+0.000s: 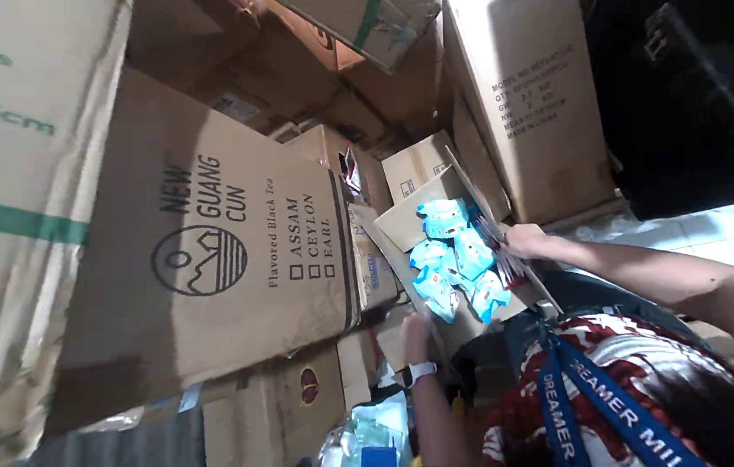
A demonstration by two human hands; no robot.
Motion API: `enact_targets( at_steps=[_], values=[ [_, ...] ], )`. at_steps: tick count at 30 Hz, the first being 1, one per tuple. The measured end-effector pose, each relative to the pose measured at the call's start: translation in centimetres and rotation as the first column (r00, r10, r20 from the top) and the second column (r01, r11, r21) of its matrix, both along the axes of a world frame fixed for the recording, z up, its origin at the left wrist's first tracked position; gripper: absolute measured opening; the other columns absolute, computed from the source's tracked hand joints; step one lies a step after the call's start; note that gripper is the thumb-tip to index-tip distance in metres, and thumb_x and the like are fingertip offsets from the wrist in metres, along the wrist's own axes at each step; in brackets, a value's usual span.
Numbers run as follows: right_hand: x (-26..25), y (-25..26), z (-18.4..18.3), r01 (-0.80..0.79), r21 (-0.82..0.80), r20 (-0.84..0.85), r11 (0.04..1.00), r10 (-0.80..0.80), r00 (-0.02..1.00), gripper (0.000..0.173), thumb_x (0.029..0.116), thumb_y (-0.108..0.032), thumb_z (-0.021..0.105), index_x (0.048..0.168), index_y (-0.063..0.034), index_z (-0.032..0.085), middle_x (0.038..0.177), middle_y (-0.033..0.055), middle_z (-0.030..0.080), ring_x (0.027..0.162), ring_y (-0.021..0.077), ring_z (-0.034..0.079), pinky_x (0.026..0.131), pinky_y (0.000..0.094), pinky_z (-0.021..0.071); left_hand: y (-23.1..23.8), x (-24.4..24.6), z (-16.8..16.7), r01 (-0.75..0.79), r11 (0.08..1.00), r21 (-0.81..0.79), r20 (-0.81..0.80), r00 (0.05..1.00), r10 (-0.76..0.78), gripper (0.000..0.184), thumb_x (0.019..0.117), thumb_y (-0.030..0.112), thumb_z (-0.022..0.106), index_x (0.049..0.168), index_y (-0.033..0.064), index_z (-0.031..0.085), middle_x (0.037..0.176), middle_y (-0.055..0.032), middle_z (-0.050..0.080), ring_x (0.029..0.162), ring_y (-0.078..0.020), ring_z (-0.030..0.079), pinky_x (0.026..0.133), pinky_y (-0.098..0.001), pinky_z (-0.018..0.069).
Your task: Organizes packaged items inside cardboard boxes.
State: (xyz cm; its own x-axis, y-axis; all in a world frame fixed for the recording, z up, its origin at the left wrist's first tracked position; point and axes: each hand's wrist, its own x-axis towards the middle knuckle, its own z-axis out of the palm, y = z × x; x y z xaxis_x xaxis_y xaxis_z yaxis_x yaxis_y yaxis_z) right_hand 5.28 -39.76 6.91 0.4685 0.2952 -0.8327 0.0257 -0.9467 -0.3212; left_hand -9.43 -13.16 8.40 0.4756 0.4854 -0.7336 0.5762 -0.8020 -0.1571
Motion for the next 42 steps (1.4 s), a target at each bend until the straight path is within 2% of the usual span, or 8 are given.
enact_targets(
  at_steps=[3,7,18,23,29,34,38,42],
  values=[
    [0.0,-0.2,0.0,-0.076,-0.003,0.004,0.997,0.076,0.997,0.051,0.1091,-0.035,0.042,0.121,0.0100,0.063,0.133,0.0328,0.059,0.127,0.0488,0.056,0.100,0.0671,0.0438,-1.9,-1.8,0.4,-0.137,0.990,-0.031,0.069,0.988,0.139,0.051,0.1071,0.038,0.049,0.136,-0.0020,0.059,0.132,-0.0267,0.063,0.125,-0.0425,0.060,0.104,-0.0607,0.0463],
    [0.4,-1.6,0.2,-0.187,-0.008,0.017,0.982,0.187,0.982,0.052,0.1101,-0.035,0.040,0.125,0.0108,0.061,0.134,0.0340,0.058,0.128,0.0493,0.055,0.101,0.0665,0.0436,-6.0,-3.2,0.4,-0.264,0.963,0.052,0.001,0.964,0.264,0.054,0.1080,0.044,0.043,0.124,-0.0016,0.067,0.128,-0.0251,0.066,0.122,-0.0402,0.063,0.101,-0.0598,0.0483],
    [0.2,-4.3,-0.2,-0.502,0.006,0.039,0.865,0.502,0.864,0.034,0.1078,-0.014,0.044,0.122,0.0109,0.063,0.132,0.0310,0.061,0.126,0.0470,0.058,0.100,0.0653,0.0454,-20.5,-9.8,1.5,-0.663,0.747,0.055,-0.069,0.744,0.665,0.055,0.1092,0.043,0.040,0.129,-0.0016,0.064,0.130,-0.0248,0.065,0.124,-0.0400,0.061,0.102,-0.0589,0.0481],
    [-1.8,-4.9,-2.4,-0.586,0.022,0.015,0.810,0.586,0.810,0.035,0.1073,-0.016,0.046,0.122,0.0095,0.064,0.132,0.0295,0.062,0.126,0.0461,0.058,0.100,0.0650,0.0458,-24.8,-13.7,0.0,-0.737,0.675,0.042,-0.104,0.668,0.736,0.052,0.1087,0.041,0.043,0.125,-0.0021,0.066,0.128,-0.0249,0.066,0.122,-0.0393,0.063,0.100,-0.0591,0.0488],
    [-3.3,-7.8,-2.2,-0.649,0.024,0.047,0.761,0.647,0.761,0.040,0.1076,-0.022,0.047,0.123,0.0108,0.063,0.133,0.0318,0.060,0.128,0.0483,0.056,0.102,0.0667,0.0430,-29.1,-16.8,-1.7,-0.821,0.570,-0.018,-0.117,0.568,0.815,0.053,0.1091,0.041,0.042,0.121,-0.0027,0.068,0.126,-0.0248,0.067,0.120,-0.0386,0.064,0.099,-0.0579,0.0499],
    [-2.5,-10.5,-1.9,-0.683,-0.066,0.005,0.727,0.685,0.729,0.048,0.1094,-0.029,0.043,0.125,0.0124,0.061,0.136,0.0342,0.057,0.131,0.0502,0.053,0.104,0.0683,0.0409,-31.5,-16.0,-2.3,-0.824,0.565,-0.047,-0.093,0.567,0.818,0.048,0.1079,0.039,0.045,0.119,-0.0014,0.069,0.124,-0.0236,0.068,0.119,-0.0390,0.064,0.098,-0.0589,0.0505],
    [-3.0,-12.3,-3.5,-0.706,-0.138,0.007,0.694,0.714,0.700,0.039,0.1052,-0.020,0.051,0.124,0.0125,0.062,0.135,0.0333,0.058,0.128,0.0495,0.055,0.102,0.0675,0.0436,-34.6,-14.0,-2.2,-0.828,0.558,-0.058,-0.114,0.561,0.820,0.045,0.1071,0.036,0.046,0.119,-0.0012,0.069,0.125,-0.0232,0.067,0.119,-0.0380,0.064,0.097,-0.0588,0.0504],
    [-3.6,-15.1,-4.7,-0.708,-0.154,0.005,0.689,0.718,0.696,0.036,0.1041,-0.016,0.052,0.125,0.0130,0.062,0.135,0.0333,0.058,0.128,0.0497,0.055,0.101,0.0671,0.0441,-39.0,-13.3,-1.5,-0.875,0.481,-0.055,-0.096,0.484,0.870,0.045,0.1068,0.036,0.048,0.118,-0.0024,0.069,0.124,-0.0236,0.068,0.119,-0.0395,0.064,0.096,-0.0592,0.0506]
  ],
)
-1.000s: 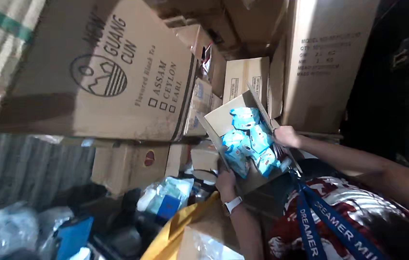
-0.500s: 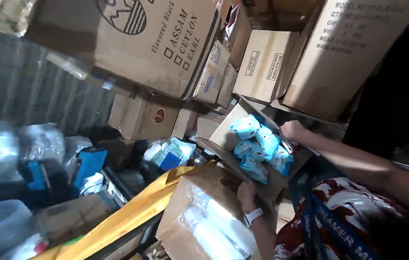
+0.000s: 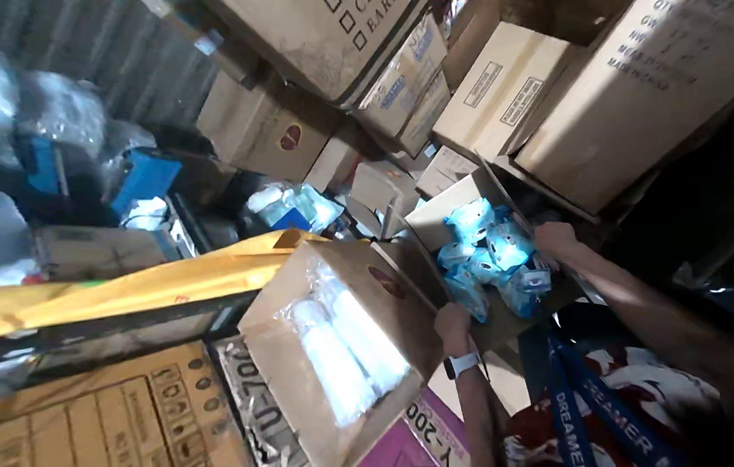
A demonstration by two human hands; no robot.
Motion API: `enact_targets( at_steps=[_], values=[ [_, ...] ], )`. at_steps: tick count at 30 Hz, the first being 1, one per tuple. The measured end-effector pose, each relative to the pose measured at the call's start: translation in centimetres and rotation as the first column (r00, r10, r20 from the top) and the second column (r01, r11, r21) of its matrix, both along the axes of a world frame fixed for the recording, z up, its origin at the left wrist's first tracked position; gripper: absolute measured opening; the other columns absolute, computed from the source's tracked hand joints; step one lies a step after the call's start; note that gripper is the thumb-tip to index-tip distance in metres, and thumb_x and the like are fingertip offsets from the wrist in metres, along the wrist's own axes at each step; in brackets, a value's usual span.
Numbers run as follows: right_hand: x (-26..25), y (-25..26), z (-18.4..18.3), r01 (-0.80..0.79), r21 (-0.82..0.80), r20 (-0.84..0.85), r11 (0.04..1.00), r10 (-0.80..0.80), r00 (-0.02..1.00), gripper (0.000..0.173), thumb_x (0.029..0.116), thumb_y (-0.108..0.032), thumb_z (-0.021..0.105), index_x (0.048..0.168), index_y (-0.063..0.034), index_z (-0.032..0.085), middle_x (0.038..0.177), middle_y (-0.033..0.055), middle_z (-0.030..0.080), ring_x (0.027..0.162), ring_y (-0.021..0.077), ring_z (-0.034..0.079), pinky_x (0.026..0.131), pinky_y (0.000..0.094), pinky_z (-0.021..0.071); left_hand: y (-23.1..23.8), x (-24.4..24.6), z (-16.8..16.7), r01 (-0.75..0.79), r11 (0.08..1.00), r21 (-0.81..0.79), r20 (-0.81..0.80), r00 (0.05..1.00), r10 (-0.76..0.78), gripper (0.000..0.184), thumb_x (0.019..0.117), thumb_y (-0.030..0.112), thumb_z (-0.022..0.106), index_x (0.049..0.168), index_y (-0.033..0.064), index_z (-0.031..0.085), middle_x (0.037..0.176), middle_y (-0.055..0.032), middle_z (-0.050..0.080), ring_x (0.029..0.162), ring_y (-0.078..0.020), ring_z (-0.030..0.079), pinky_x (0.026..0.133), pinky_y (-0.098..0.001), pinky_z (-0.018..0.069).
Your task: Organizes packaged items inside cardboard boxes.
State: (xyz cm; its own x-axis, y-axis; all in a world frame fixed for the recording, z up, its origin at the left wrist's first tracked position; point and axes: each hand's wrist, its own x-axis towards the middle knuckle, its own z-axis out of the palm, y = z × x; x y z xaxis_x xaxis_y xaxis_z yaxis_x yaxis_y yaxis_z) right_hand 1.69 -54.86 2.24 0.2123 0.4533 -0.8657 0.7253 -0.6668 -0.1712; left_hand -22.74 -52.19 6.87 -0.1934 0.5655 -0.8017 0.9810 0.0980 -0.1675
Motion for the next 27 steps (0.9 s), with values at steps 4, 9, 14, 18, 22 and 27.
enact_targets(
  at_steps=[4,9,14,18,22,27],
  values=[
    [-0.3,-2.1,0.3,0.029,0.014,-0.008,0.999,-0.029,1.000,0.039,0.1073,-0.020,0.048,0.125,0.0117,0.062,0.135,0.0324,0.059,0.129,0.0494,0.055,0.101,0.0675,0.0431,-3.9,0.1,0.7,-0.059,0.998,0.012,-0.020,0.998,0.059,0.048,0.1074,0.037,0.047,0.119,-0.0038,0.068,0.125,-0.0254,0.067,0.120,-0.0410,0.063,0.097,-0.0592,0.0501],
    [-0.8,-5.0,0.9,-0.057,0.029,-0.015,0.998,0.057,0.998,0.035,0.1055,-0.019,0.053,0.122,0.0101,0.065,0.129,0.0318,0.062,0.124,0.0494,0.058,0.099,0.0675,0.0443,-8.5,-1.5,1.5,-0.086,0.996,-0.003,-0.031,0.996,0.086,0.051,0.1087,0.040,0.042,0.126,-0.0009,0.066,0.127,-0.0240,0.067,0.121,-0.0397,0.063,0.100,-0.0588,0.0492],
    [-1.7,-9.0,0.3,-0.117,0.032,-0.041,0.993,0.118,0.992,0.038,0.1049,-0.023,0.053,0.119,0.0101,0.065,0.128,0.0326,0.062,0.124,0.0495,0.058,0.100,0.0681,0.0437,-13.0,-4.5,-0.6,-0.107,0.994,0.035,0.019,0.994,0.106,0.050,0.1083,0.040,0.044,0.136,0.0012,0.060,0.129,-0.0242,0.065,0.120,-0.0405,0.063,0.099,-0.0600,0.0494],
    [-2.6,-11.6,0.7,-0.127,0.001,-0.056,0.992,0.127,0.990,0.037,0.1028,-0.023,0.057,0.118,0.0103,0.065,0.129,0.0334,0.061,0.125,0.0504,0.057,0.102,0.0687,0.0427,-15.8,-6.0,-1.8,-0.175,0.981,0.084,0.066,0.983,0.170,0.047,0.1063,0.038,0.049,0.136,0.0023,0.060,0.123,-0.0241,0.068,0.114,-0.0406,0.066,0.095,-0.0603,0.0511],
    [-2.5,-16.6,-1.0,-0.117,0.026,-0.091,0.993,0.119,0.989,0.035,0.1030,-0.017,0.057,0.119,0.0130,0.064,0.130,0.0343,0.060,0.126,0.0500,0.056,0.104,0.0659,0.0433,-20.3,-6.4,-2.4,-0.147,0.987,0.059,0.094,0.985,0.141,0.054,0.1061,0.035,0.051,0.142,-0.0048,0.052,0.128,-0.0292,0.064,0.120,-0.0438,0.062,0.101,-0.0600,0.0483],
    [-2.2,-20.9,-3.1,-0.082,0.030,-0.120,0.996,0.085,0.989,0.037,0.1035,-0.018,0.056,0.123,0.0130,0.062,0.133,0.0339,0.058,0.129,0.0481,0.055,0.107,0.0638,0.0424,-24.7,-6.9,-3.9,-0.118,0.993,0.021,0.116,0.987,0.115,0.048,0.1067,0.037,0.048,0.122,-0.0030,0.068,0.121,-0.0258,0.069,0.117,-0.0417,0.065,0.099,-0.0609,0.0489]
  ],
)
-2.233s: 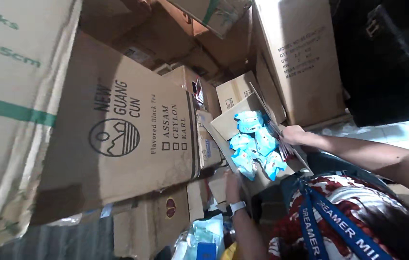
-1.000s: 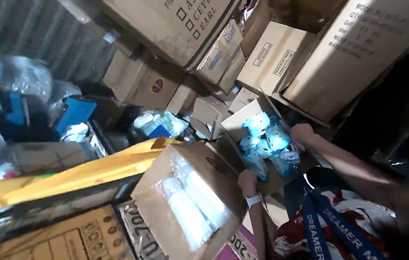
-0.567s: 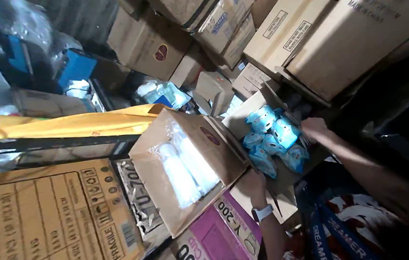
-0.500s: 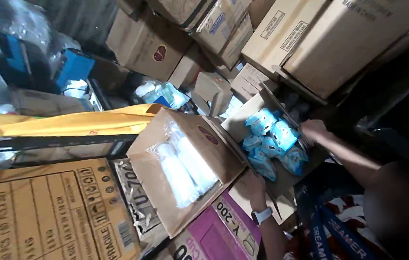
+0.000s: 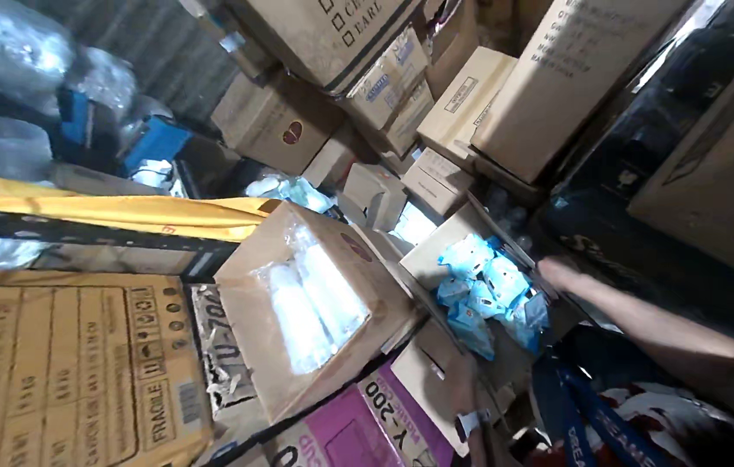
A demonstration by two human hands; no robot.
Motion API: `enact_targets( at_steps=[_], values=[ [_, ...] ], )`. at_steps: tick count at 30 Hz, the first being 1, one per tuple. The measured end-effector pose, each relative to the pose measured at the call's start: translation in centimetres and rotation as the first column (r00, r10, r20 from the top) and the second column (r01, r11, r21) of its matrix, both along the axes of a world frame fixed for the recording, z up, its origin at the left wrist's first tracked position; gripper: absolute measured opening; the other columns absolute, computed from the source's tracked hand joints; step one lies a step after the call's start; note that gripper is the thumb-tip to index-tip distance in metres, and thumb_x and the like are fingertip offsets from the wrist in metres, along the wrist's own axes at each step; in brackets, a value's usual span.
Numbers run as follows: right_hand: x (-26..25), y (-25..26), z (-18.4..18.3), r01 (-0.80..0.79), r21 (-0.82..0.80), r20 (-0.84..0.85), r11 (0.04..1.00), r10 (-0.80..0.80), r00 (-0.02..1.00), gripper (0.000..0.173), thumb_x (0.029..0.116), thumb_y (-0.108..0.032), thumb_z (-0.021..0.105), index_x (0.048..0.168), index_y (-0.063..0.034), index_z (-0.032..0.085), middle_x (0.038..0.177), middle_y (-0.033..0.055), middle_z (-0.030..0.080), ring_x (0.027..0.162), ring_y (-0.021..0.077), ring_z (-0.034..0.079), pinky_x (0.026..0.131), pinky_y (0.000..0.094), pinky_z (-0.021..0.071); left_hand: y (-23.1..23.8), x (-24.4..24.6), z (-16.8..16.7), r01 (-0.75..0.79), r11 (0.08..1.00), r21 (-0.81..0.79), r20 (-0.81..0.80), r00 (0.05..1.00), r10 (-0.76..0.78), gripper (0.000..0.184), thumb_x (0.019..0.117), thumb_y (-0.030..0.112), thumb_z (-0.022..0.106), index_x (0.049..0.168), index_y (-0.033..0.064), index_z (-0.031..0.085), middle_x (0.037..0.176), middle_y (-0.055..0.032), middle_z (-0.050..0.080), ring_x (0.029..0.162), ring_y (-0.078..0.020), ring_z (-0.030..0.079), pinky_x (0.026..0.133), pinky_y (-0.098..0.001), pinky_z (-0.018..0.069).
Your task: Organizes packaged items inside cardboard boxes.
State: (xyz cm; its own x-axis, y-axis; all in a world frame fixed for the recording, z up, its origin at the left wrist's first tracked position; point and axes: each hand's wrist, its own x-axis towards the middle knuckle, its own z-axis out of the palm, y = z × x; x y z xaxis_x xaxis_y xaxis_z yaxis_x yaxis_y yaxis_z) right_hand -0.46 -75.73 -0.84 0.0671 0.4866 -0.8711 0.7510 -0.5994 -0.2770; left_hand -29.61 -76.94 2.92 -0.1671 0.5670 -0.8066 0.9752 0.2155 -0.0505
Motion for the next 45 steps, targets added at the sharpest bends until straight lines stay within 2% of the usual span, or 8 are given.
enact_targets(
  at_steps=[10,13,20,25,28,31,35,45],
  values=[
    [2.0,-8.0,-2.3,0.005,-0.028,0.017,1.000,-0.004,1.000,0.042,0.1059,-0.021,0.052,0.127,0.0139,0.060,0.139,0.0335,0.055,0.134,0.0464,0.051,0.109,0.0617,0.0409,-10.4,1.8,-0.2,-0.042,0.995,0.088,-0.010,0.999,0.043,0.047,0.1036,0.039,0.055,0.124,-0.0014,0.068,0.121,-0.0246,0.069,0.115,-0.0410,0.065,0.097,-0.0604,0.0506],
    [2.1,-9.9,-3.2,0.051,-0.027,-0.015,0.998,-0.051,0.999,0.041,0.1041,-0.019,0.056,0.127,0.0149,0.059,0.138,0.0343,0.054,0.134,0.0466,0.051,0.110,0.0610,0.0408,-11.0,2.1,0.2,0.000,0.999,-0.048,-0.042,0.999,-0.002,0.049,0.1076,0.039,0.046,0.129,-0.0008,0.065,0.128,-0.0246,0.066,0.121,-0.0412,0.063,0.099,-0.0611,0.0487],
    [2.5,-15.8,-5.5,0.091,-0.027,-0.062,0.995,-0.092,0.994,0.040,0.1039,-0.020,0.055,0.126,0.0132,0.060,0.136,0.0336,0.057,0.131,0.0460,0.054,0.107,0.0625,0.0427,-17.0,0.8,-4.1,-0.020,0.999,-0.040,-0.027,0.999,0.019,0.049,0.1055,0.041,0.050,0.124,0.0002,0.068,0.121,-0.0226,0.070,0.114,-0.0380,0.067,0.096,-0.0593,0.0512],
    [2.4,-19.4,-3.8,-0.040,-0.031,0.002,0.999,0.040,0.999,0.041,0.1020,-0.023,0.059,0.122,0.0119,0.063,0.133,0.0325,0.059,0.129,0.0469,0.055,0.105,0.0651,0.0427,-20.8,-0.5,-5.2,0.004,1.000,0.026,0.017,1.000,-0.005,0.051,0.1057,0.044,0.048,0.126,0.0017,0.068,0.123,-0.0220,0.069,0.116,-0.0388,0.066,0.096,-0.0617,0.0506],
    [2.1,-21.1,-2.6,-0.087,-0.011,0.016,0.996,0.088,0.996,0.043,0.1061,-0.025,0.052,0.123,0.0133,0.062,0.134,0.0333,0.058,0.130,0.0477,0.055,0.106,0.0646,0.0427,-22.1,-0.2,-4.3,-0.026,1.000,0.004,0.031,0.999,0.026,0.052,0.1069,0.044,0.046,0.131,0.0015,0.064,0.126,-0.0231,0.068,0.118,-0.0397,0.065,0.099,-0.0620,0.0493],
    [1.9,-22.6,-2.2,-0.095,0.017,0.035,0.995,0.095,0.995,0.040,0.1064,-0.023,0.050,0.122,0.0120,0.063,0.133,0.0328,0.059,0.129,0.0474,0.055,0.105,0.0653,0.0433,-23.2,-0.1,-3.4,0.031,0.999,-0.026,0.019,0.999,-0.030,0.053,0.1079,0.044,0.043,0.133,0.0022,0.063,0.128,-0.0224,0.067,0.121,-0.0394,0.063,0.100,-0.0614,0.0482],
    [2.2,-24.8,-1.4,-0.053,0.032,0.028,0.998,0.052,0.998,0.040,0.1080,-0.021,0.047,0.126,0.0113,0.061,0.135,0.0326,0.058,0.131,0.0481,0.054,0.105,0.0663,0.0420,-24.6,-0.2,-3.3,0.118,0.988,-0.096,-0.033,0.992,-0.121,0.052,0.1085,0.042,0.041,0.121,0.0001,0.069,0.125,-0.0236,0.068,0.120,-0.0407,0.064,0.099,-0.0628,0.0485],
    [4.5,-29.4,-1.0,-0.026,0.044,-0.004,0.999,0.026,1.000,0.048,0.1098,-0.030,0.042,0.125,0.0103,0.062,0.134,0.0321,0.059,0.130,0.0473,0.054,0.106,0.0673,0.0403,-30.5,2.0,-1.6,0.069,0.998,0.005,-0.086,0.994,-0.069,0.047,0.1076,0.039,0.046,0.125,0.0011,0.068,0.124,-0.0224,0.069,0.118,-0.0401,0.065,0.099,-0.0612,0.0499]
  ],
)
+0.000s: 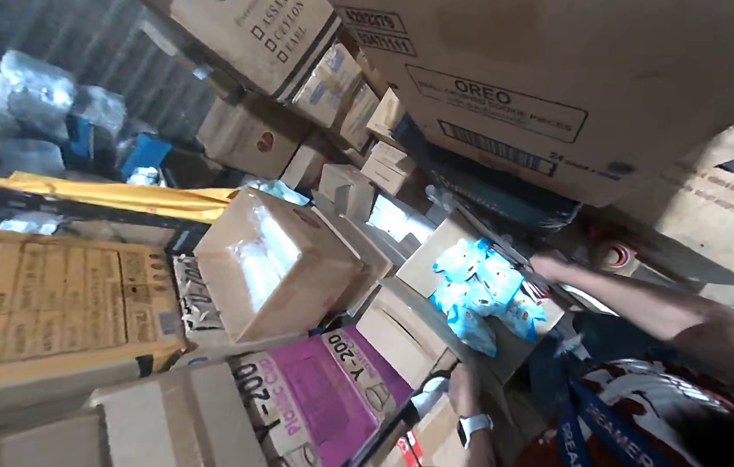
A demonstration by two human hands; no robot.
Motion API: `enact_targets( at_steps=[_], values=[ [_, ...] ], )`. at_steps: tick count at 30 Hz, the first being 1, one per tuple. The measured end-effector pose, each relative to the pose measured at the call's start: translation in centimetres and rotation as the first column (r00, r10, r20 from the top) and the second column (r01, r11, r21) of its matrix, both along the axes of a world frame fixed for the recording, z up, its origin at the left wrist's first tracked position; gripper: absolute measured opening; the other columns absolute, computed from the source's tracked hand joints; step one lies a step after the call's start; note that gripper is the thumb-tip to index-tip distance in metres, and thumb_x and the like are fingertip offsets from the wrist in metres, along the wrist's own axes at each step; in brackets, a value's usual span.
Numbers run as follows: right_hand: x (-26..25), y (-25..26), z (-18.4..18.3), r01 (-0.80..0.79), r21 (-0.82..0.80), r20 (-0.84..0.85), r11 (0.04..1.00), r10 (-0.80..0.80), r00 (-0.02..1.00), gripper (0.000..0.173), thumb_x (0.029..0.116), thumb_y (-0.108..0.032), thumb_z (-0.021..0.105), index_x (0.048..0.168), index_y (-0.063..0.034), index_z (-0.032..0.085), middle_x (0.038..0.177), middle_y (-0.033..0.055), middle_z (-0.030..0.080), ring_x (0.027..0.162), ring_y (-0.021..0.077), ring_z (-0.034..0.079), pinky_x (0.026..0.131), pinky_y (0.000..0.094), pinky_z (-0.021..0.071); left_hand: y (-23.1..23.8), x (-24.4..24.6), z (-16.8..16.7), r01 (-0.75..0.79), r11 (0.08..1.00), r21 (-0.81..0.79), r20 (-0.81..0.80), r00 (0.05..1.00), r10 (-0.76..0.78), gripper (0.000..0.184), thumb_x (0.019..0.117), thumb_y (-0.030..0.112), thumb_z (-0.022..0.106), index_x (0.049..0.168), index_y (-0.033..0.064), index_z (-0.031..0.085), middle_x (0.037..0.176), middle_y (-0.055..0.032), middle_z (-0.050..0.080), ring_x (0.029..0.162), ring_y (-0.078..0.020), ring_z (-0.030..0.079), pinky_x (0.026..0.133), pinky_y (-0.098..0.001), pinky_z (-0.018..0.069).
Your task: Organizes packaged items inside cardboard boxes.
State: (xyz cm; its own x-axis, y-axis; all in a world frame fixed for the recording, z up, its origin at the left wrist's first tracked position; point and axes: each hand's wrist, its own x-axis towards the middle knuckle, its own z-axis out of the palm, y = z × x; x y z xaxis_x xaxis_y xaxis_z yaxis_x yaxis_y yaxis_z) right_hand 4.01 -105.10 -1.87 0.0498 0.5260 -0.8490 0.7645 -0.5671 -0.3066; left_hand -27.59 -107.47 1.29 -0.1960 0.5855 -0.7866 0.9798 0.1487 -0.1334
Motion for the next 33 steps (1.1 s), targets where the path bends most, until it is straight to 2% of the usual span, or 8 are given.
enact_targets(
  at_steps=[4,10,12,16,20,25,29,33],
  values=[
    [1.7,-1.9,-0.7,-0.035,0.094,0.007,0.995,0.034,0.999,0.052,0.1102,-0.035,0.040,0.126,0.0086,0.063,0.133,0.0316,0.060,0.129,0.0481,0.055,0.105,0.0683,0.0401,-3.2,2.2,1.2,-0.048,0.999,-0.001,-0.022,0.999,0.048,0.041,0.1057,0.033,0.052,0.126,0.0011,0.067,0.126,-0.0227,0.068,0.120,-0.0407,0.064,0.098,-0.0609,0.0501],
    [5.0,-4.7,3.0,-0.235,0.082,0.109,0.968,0.226,0.968,0.059,0.1114,-0.041,0.035,0.127,0.0093,0.061,0.135,0.0325,0.059,0.130,0.0483,0.055,0.104,0.0656,0.0422,-9.4,7.4,4.3,-0.228,0.973,0.014,-0.049,0.972,0.229,0.045,0.1094,0.035,0.041,0.127,0.0034,0.067,0.128,-0.0205,0.067,0.119,-0.0375,0.065,0.096,-0.0577,0.0524],
    [6.2,-6.3,3.3,-0.273,0.058,0.116,0.960,0.265,0.957,0.059,0.1117,-0.040,0.034,0.127,0.0092,0.062,0.134,0.0325,0.059,0.130,0.0483,0.055,0.104,0.0661,0.0419,-11.9,8.4,4.2,-0.211,0.977,-0.034,-0.058,0.976,0.209,0.044,0.1091,0.035,0.042,0.128,0.0041,0.066,0.128,-0.0200,0.067,0.119,-0.0374,0.065,0.095,-0.0574,0.0526],
    [8.0,-8.6,2.6,-0.350,0.064,0.142,0.934,0.339,0.930,0.061,0.1115,-0.042,0.034,0.122,0.0106,0.063,0.129,0.0336,0.061,0.126,0.0493,0.057,0.102,0.0652,0.0434,-17.4,9.2,2.1,-0.287,0.954,0.082,0.008,0.958,0.287,0.050,0.1094,0.040,0.040,0.127,0.0014,0.067,0.122,-0.0226,0.069,0.116,-0.0394,0.066,0.095,-0.0591,0.0518],
    [9.0,-9.2,2.2,-0.420,0.052,0.156,0.906,0.408,0.900,0.063,0.1117,-0.042,0.032,0.119,0.0118,0.063,0.130,0.0337,0.061,0.127,0.0487,0.057,0.102,0.0654,0.0434,-19.9,11.2,3.2,-0.342,0.935,0.093,-0.003,0.939,0.344,0.055,0.1097,0.042,0.036,0.138,0.0012,0.060,0.123,-0.0228,0.069,0.114,-0.0390,0.067,0.094,-0.0587,0.0523],
    [9.6,-10.6,2.1,-0.508,0.045,0.146,0.860,0.497,0.855,0.060,0.1121,-0.040,0.033,0.118,0.0113,0.064,0.128,0.0339,0.062,0.125,0.0494,0.058,0.100,0.0659,0.0443,-23.4,10.9,2.1,-0.387,0.922,-0.032,0.011,0.922,0.387,0.055,0.1102,0.043,0.036,0.127,-0.0005,0.066,0.125,-0.0225,0.068,0.118,-0.0389,0.065,0.096,-0.0585,0.0515],
    [10.1,-11.9,2.9,-0.497,0.037,0.091,0.867,0.492,0.866,0.060,0.1112,-0.041,0.037,0.118,0.0118,0.064,0.127,0.0344,0.062,0.125,0.0506,0.057,0.103,0.0674,0.0425,-27.1,9.1,0.3,-0.468,0.883,0.034,0.134,0.877,0.460,0.058,0.1086,0.048,0.040,0.118,-0.0010,0.070,0.115,-0.0246,0.071,0.110,-0.0413,0.068,0.093,-0.0608,0.0527],
    [11.4,-13.9,3.1,-0.497,0.062,0.040,0.866,0.495,0.868,0.057,0.1088,-0.043,0.043,0.112,0.0096,0.067,0.119,0.0322,0.065,0.119,0.0496,0.060,0.097,0.0690,0.0445,-28.4,8.1,1.4,-0.386,0.922,0.018,0.125,0.916,0.381,0.054,0.1083,0.043,0.044,0.111,-0.0019,0.073,0.109,-0.0245,0.072,0.107,-0.0414,0.069,0.093,-0.0605,0.0521]
  ],
)
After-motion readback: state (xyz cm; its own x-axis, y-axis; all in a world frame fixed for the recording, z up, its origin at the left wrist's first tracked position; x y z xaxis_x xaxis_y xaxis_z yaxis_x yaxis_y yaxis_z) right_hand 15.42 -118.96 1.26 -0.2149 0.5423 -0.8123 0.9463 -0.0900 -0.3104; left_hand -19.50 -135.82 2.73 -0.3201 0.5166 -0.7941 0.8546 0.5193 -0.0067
